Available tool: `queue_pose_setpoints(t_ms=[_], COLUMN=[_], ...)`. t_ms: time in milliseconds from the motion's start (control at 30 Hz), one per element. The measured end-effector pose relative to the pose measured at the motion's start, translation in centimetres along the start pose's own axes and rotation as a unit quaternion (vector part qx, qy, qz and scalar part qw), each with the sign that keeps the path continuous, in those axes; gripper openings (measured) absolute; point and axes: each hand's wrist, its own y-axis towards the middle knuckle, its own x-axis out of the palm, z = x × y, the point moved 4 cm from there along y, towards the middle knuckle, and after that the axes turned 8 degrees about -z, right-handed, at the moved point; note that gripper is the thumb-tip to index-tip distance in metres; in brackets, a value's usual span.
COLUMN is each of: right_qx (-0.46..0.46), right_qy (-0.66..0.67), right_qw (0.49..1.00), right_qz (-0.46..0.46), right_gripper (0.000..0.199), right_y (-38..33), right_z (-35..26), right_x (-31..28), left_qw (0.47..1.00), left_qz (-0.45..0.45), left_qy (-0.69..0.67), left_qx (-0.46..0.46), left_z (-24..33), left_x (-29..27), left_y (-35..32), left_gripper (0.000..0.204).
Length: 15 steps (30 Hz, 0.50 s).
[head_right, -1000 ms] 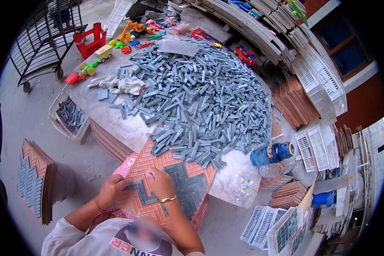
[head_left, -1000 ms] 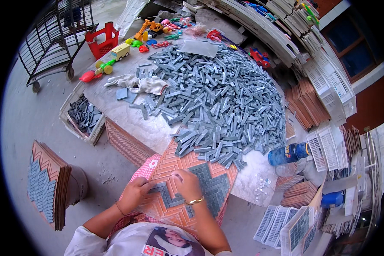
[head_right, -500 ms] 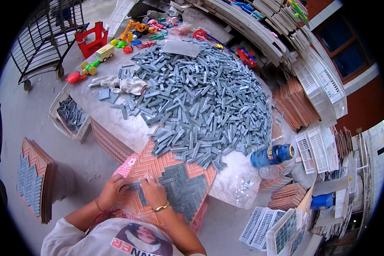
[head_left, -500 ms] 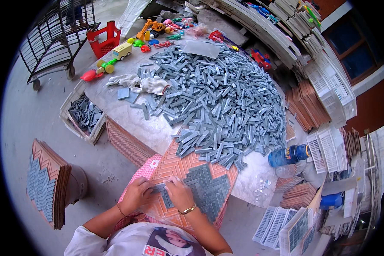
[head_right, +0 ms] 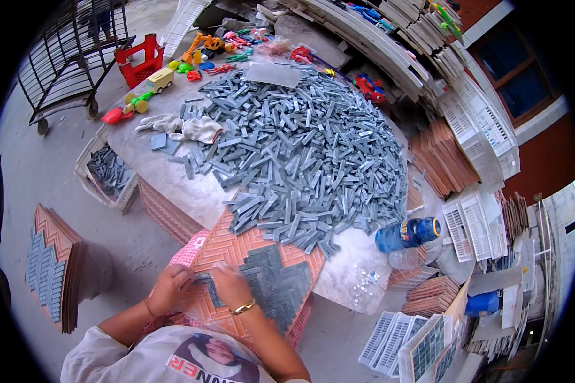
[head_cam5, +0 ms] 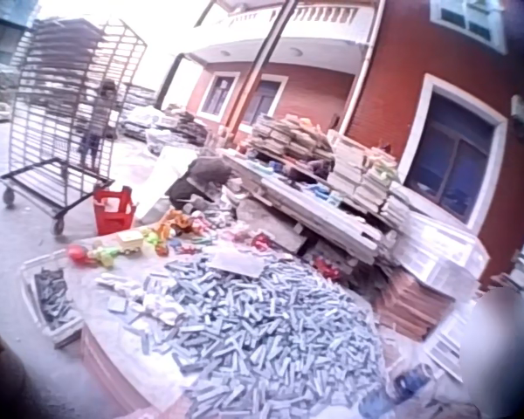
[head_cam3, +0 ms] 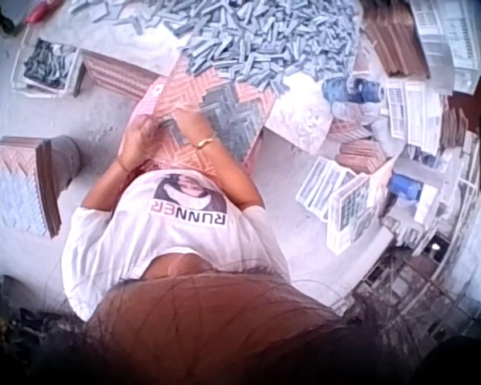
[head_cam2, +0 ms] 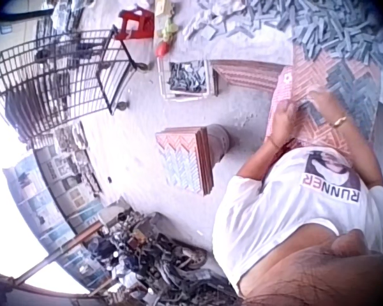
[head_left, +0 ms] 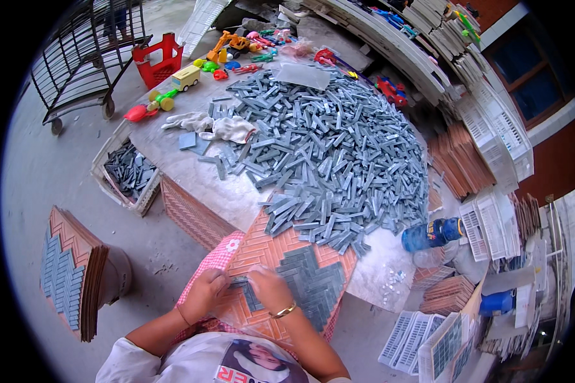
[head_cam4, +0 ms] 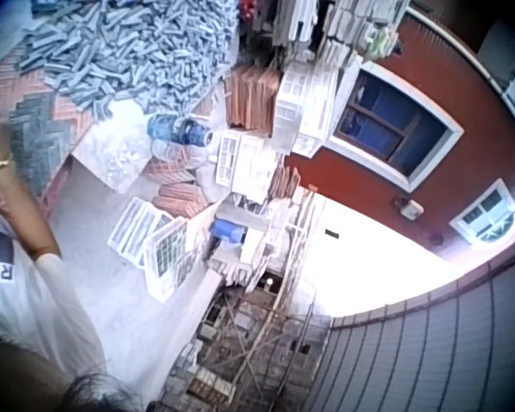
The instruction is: The person sits on the floor and arranges small gray rectangular tiles onto a larger orange board in a herringbone pattern. They pick tiles from a large pile and place them one by one into the pattern, occasionally adjusting the board's position.
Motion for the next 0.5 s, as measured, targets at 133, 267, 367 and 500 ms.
queue_pose_setpoints(t_ms=[133,267,367,500], right_qx=[-0.019,-0.002,0.034,0.078], right_qy=[-0.035,-0.019,0.062,0.081], right_qw=[0.996,0.995,0.996,0.984], right_qz=[0.076,0.099,0.061,0.138], right_gripper=[0.019,0.012,0.014,0.011], right_y=[-0.2,-0.3,0.1,0.1], right_z=[-0.3,-0.7,0.1,1.4], right_x=[0.6,0.2,-0.2,-2.4], left_qw=[0.997,0.998,0.997,0.999], left_qz=[0.035,0.058,0.057,0.033], left_qy=[0.057,-0.014,-0.04,-0.017], left_qx=[0.039,-0.004,-0.031,0.012], left_z=[0.7,-0.2,-0.9,-0.1], left_x=[0.5,0.8,1.1,0.5], left_y=[-0.3,-0.3,-0.2,0.4], left_gripper=[0.011,0.012,0.012,0.01])
